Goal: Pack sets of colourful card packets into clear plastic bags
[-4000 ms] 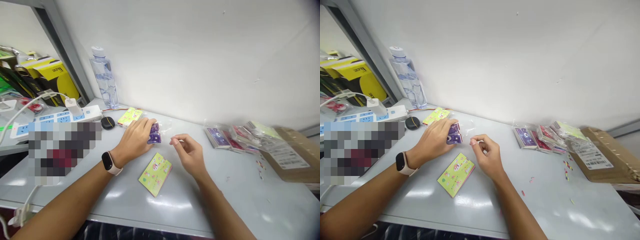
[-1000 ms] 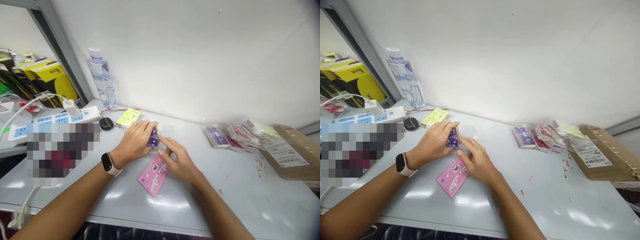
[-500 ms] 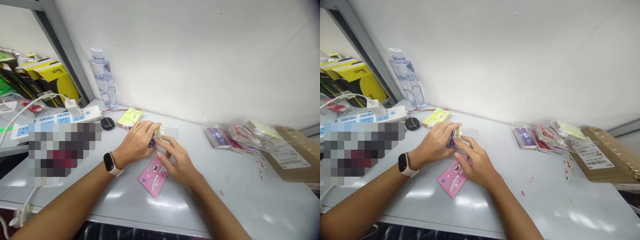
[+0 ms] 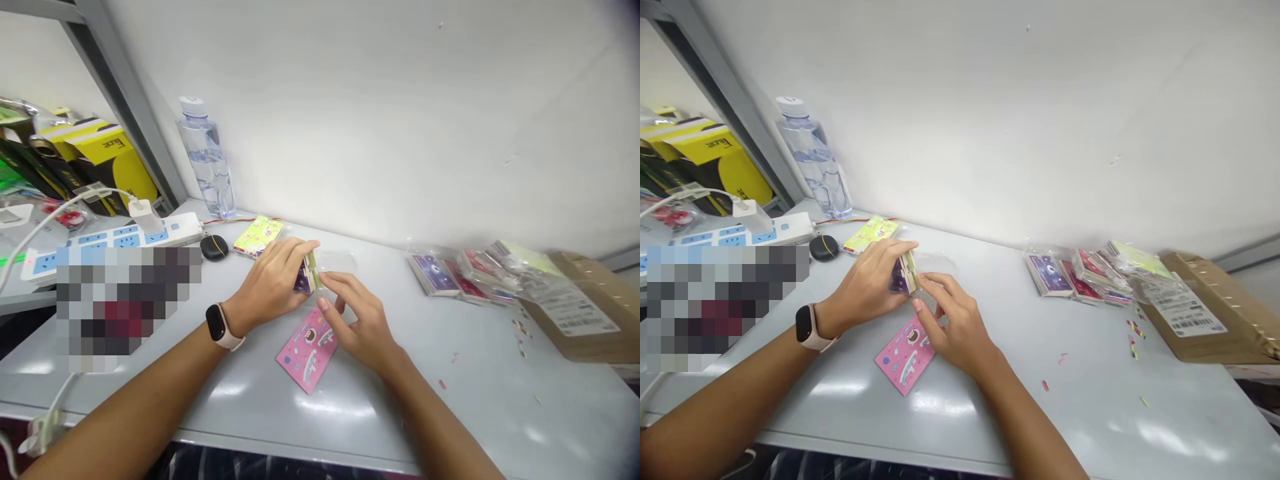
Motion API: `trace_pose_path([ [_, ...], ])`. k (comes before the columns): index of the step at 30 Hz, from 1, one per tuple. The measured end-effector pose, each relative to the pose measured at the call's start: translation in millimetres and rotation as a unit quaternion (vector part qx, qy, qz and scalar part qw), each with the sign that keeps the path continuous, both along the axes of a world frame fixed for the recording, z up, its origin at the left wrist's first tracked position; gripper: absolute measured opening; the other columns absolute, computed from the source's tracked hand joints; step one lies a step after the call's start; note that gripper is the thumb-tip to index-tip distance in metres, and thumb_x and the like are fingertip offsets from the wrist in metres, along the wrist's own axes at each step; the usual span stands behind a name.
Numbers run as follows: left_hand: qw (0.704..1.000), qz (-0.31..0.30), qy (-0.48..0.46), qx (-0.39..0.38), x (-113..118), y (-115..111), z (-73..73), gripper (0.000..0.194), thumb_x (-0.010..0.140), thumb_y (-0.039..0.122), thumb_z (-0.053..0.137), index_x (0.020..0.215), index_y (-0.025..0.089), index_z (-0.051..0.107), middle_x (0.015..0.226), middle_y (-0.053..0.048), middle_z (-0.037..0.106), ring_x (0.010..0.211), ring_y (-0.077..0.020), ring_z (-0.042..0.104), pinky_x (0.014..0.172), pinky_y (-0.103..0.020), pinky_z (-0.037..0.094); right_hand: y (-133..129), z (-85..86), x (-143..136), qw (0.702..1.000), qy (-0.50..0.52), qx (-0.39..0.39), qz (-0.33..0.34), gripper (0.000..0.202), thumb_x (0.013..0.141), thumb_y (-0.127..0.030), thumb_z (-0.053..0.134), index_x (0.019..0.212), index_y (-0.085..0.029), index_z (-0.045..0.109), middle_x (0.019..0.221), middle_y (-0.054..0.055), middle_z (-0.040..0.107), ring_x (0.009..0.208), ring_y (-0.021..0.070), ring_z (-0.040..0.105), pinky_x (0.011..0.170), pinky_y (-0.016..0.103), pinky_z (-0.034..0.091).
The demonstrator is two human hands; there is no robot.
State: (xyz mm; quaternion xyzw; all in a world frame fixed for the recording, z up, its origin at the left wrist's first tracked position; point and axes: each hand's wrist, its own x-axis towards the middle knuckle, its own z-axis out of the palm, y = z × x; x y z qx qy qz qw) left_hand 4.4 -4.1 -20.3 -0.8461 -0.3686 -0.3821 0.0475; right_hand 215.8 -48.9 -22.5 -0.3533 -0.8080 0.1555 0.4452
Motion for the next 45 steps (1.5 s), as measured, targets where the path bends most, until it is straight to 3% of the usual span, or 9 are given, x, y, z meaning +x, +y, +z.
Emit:
trace_pose_path([
  [8,1.000,-0.010,0.020,0.015,1,1,-4.9,0.062,0.090,0.012,0.061,0.149,0.021,0.044,0.129,-0.015,0.069,0.117,-0.0325,0.068,0.100,-0.051,0.056,-1,-0.5,0,0.999,-0.018,-0.042,0.012,0.033,0.105,-0.022,0.061,0.136,-0.025,0.069,0.126,0.011,0.075,0.085,0.0176,0.072,0.067,0.032,0.063],
  [15,0.999,-0.013,0.011,0.029,2,1,-3.0,0.063,0.092,0.015,0.062,0.152,0.021,0.040,0.127,-0.015,0.069,0.118,-0.0322,0.068,0.100,-0.049,0.056,0,4.3,0,0.999,0.006,-0.037,0.024,0.031,0.103,-0.019,0.062,0.132,-0.024,0.070,0.120,0.009,0.079,0.074,0.0154,0.070,0.067,0.032,0.062],
  [19,1.000,-0.005,-0.005,0.011,-1,3,0.0,0.066,0.091,0.016,0.066,0.151,0.019,0.040,0.127,-0.015,0.069,0.121,-0.0321,0.067,0.104,-0.050,0.055,1,8.4,4,0.997,0.067,-0.017,-0.037,0.021,0.103,-0.019,0.060,0.120,-0.023,0.072,0.112,0.008,0.077,0.066,0.0135,0.064,0.067,0.034,0.059],
  [22,0.998,0.040,-0.042,-0.014,-5,7,0.6,0.067,0.089,0.021,0.071,0.150,0.017,0.043,0.130,-0.016,0.068,0.126,-0.0335,0.066,0.109,-0.052,0.053,3,11.7,9,0.989,0.113,-0.027,-0.095,0.012,0.104,-0.023,0.057,0.107,-0.023,0.069,0.101,0.006,0.073,0.061,0.0128,0.058,0.063,0.033,0.054],
  [25,0.993,0.084,-0.075,-0.037,-9,11,0.0,0.070,0.088,0.028,0.074,0.150,0.017,0.043,0.138,-0.017,0.066,0.132,-0.0351,0.063,0.112,-0.053,0.051,7,15.7,16,0.991,0.082,-0.033,-0.105,0.016,0.103,-0.027,0.058,0.089,-0.023,0.063,0.090,0.004,0.068,0.063,0.0142,0.057,0.063,0.033,0.049],
  [28,0.990,0.101,-0.091,-0.043,-10,14,-0.6,0.073,0.088,0.030,0.076,0.150,0.018,0.042,0.141,-0.017,0.066,0.131,-0.0343,0.065,0.112,-0.052,0.052,10,19.6,21,0.986,-0.048,-0.136,-0.084,0.023,0.100,-0.037,0.064,0.082,-0.023,0.061,0.081,0.001,0.066,0.062,0.0142,0.053,0.063,0.032,0.044],
  [31,0.989,0.094,-0.105,-0.039,-10,14,-0.6,0.071,0.088,0.029,0.076,0.149,0.019,0.043,0.139,-0.015,0.067,0.130,-0.0324,0.066,0.111,-0.050,0.054,10,20.5,21,0.939,-0.204,-0.270,-0.060,0.034,0.090,-0.054,0.077,0.087,-0.023,0.062,0.087,0.001,0.069,0.074,0.0184,0.059,0.069,0.033,0.043],
  [33,0.989,0.086,-0.109,-0.040,-10,13,-0.6,0.070,0.088,0.026,0.075,0.149,0.019,0.043,0.138,-0.015,0.067,0.130,-0.0319,0.066,0.112,-0.050,0.054,9,19.0,18,0.914,-0.253,-0.312,-0.059,0.044,0.082,-0.061,0.083,0.092,-0.024,0.062,0.095,0.003,0.070,0.083,0.0215,0.062,0.072,0.033,0.043],
  [45,0.995,0.056,-0.082,-0.034,-8,13,-4.0,0.069,0.086,0.020,0.072,0.149,0.019,0.044,0.137,-0.015,0.066,0.132,-0.0330,0.064,0.114,-0.050,0.052,10,15.0,12,0.888,-0.201,-0.411,-0.053,0.036,0.080,-0.050,0.085,0.089,-0.023,0.062,0.097,0.001,0.069,0.087,0.0204,0.060,0.071,0.031,0.042],
])
